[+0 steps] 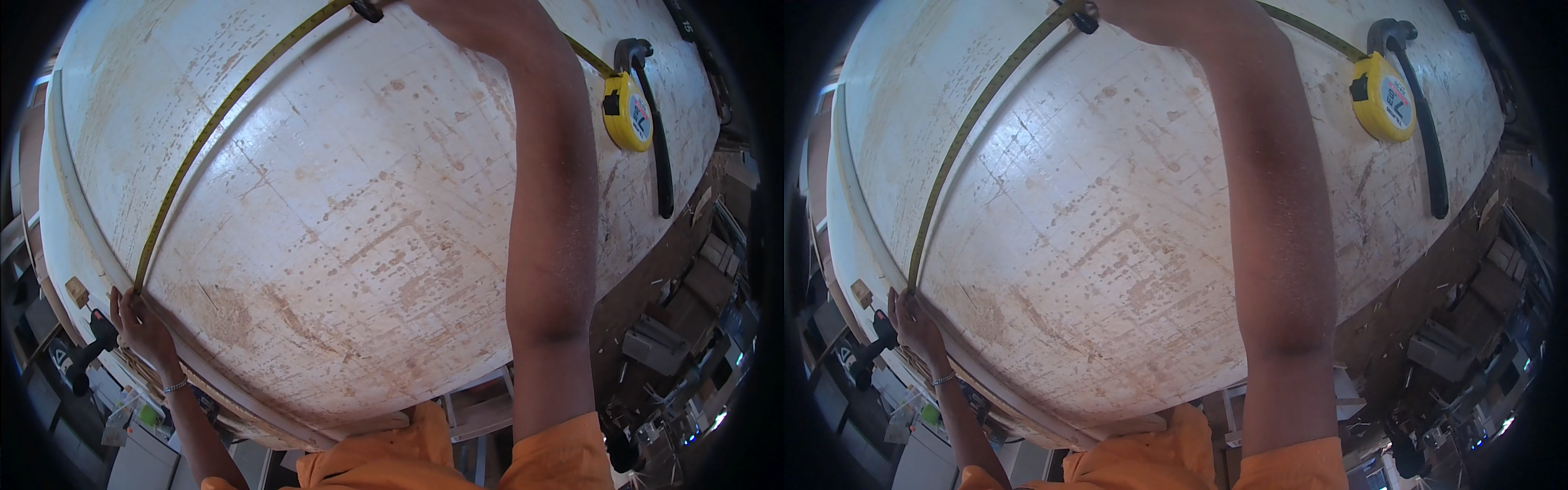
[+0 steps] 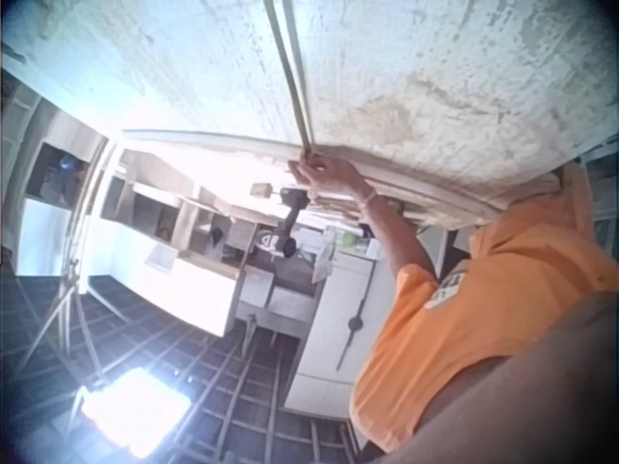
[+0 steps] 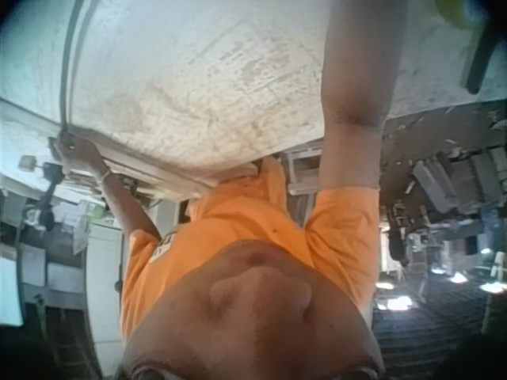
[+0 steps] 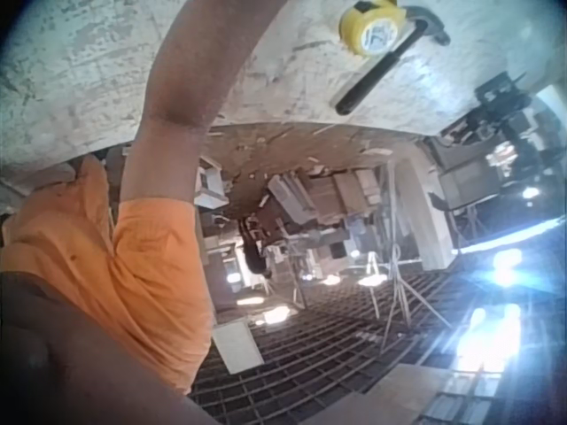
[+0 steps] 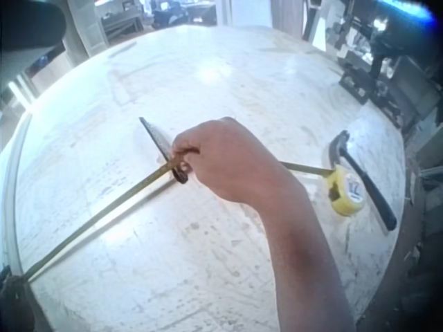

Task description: The person handles a small wooden box and then uses a hammer to nail a wooden strip onto a workbench. They measure a large curved wooden panel with a tape measure and handle an orbital sander in a workshop.

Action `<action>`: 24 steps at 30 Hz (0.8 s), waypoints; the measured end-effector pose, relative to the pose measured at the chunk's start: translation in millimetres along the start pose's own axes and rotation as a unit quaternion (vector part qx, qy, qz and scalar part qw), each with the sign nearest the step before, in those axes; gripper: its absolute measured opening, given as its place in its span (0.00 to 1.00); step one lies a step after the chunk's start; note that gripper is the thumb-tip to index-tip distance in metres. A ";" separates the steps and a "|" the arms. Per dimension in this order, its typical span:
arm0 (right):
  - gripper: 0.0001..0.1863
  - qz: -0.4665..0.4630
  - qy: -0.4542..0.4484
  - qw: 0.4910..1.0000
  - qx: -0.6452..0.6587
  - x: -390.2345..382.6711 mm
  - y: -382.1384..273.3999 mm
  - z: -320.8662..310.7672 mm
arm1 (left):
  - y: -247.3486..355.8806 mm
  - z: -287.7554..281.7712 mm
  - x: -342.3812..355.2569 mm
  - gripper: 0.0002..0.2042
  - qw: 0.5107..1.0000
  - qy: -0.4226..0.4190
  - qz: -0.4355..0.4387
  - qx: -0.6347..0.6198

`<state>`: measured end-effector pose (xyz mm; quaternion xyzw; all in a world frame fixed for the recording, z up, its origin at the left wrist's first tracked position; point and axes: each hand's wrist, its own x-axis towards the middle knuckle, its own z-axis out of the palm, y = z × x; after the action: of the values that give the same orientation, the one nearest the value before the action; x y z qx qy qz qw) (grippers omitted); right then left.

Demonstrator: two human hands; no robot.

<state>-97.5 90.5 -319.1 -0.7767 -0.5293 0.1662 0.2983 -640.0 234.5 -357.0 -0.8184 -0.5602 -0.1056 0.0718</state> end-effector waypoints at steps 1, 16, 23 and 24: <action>0.13 0.000 -0.004 1.000 0.002 1.4 -1.0 1.8 | -2.8 -0.9 -1.4 0.09 1.000 0.002 0.001 0.005; 0.13 0.046 -0.036 0.998 -0.004 11.0 -4.5 0.7 | -4.0 -2.4 -2.5 0.10 1.000 0.000 -0.002 0.017; 0.14 0.034 -0.018 0.999 -0.011 -1.3 -5.7 -2.6 | 3.0 0.0 1.0 0.10 1.000 -0.007 -0.016 -0.001; 0.14 0.050 -0.038 0.998 -0.005 6.8 -7.3 -0.1 | -0.6 -1.8 -1.7 0.10 1.000 -0.003 -0.018 0.003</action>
<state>-100.1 98.7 -314.0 -0.7967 -0.5015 0.2075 0.2660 -641.4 232.7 -355.7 -0.8084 -0.5754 -0.1026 0.0702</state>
